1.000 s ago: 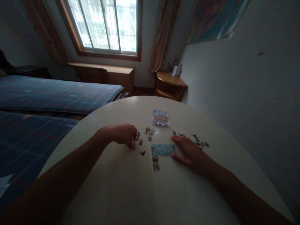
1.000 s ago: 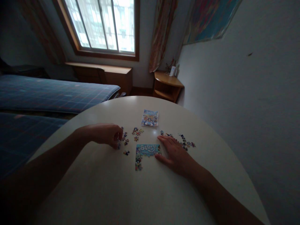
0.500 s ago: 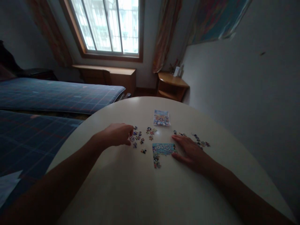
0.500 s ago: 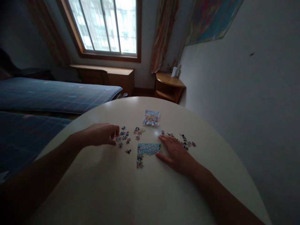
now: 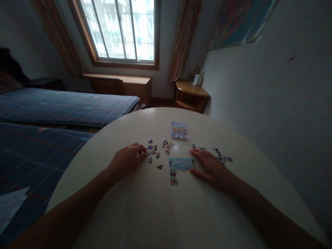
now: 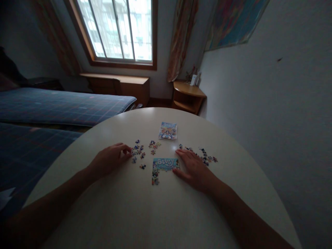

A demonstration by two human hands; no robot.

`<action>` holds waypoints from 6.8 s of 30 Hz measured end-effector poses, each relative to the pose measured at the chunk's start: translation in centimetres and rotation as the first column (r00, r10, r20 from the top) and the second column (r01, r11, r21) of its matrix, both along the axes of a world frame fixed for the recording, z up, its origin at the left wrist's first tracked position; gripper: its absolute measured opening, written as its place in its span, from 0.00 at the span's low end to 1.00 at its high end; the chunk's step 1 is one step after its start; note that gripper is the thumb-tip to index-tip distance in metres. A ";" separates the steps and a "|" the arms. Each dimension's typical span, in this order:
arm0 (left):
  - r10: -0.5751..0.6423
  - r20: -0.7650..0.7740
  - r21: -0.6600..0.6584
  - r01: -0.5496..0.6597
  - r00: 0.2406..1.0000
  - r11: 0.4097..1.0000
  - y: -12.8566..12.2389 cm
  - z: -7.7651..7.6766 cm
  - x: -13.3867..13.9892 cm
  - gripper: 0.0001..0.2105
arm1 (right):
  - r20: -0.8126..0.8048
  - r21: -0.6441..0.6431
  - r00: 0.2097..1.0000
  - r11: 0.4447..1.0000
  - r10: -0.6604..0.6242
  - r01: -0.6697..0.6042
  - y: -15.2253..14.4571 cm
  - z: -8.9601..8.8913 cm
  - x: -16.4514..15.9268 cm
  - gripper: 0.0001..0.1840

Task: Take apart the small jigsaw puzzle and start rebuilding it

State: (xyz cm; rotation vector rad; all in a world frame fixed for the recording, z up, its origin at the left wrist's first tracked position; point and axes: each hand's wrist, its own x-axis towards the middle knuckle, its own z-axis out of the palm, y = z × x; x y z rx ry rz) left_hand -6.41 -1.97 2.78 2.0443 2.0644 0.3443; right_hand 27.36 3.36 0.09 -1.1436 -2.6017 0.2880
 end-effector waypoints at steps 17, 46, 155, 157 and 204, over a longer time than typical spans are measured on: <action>-0.096 0.119 0.054 0.090 0.988 0.994 1.0 -1.6 -0.3 0.08 | 0.025 -0.009 0.999 1.000 0.019 -0.019 0.1 0.2 -0.1 0.34; -0.309 0.371 0.319 0.193 0.876 0.928 -0.6 -1.5 3.4 0.06 | 0.039 0.042 0.999 0.999 0.017 -0.019 -0.1 0.7 -0.4 0.35; -0.379 0.192 0.060 0.375 0.905 0.925 0.2 -1.3 -1.0 0.07 | -0.048 0.157 0.887 0.880 0.460 -0.448 -4.7 1.9 -4.7 0.10; -0.371 0.189 0.057 0.367 0.909 0.929 0.1 -1.2 -0.9 0.08 | -0.065 0.141 0.881 0.878 0.469 -0.457 -4.5 1.9 -4.6 0.10; -0.726 0.211 0.256 0.680 0.655 0.687 -1.9 -1.7 4.1 0.22 | -0.220 0.068 0.910 0.936 0.353 -0.346 -5.5 1.8 -4.9 0.08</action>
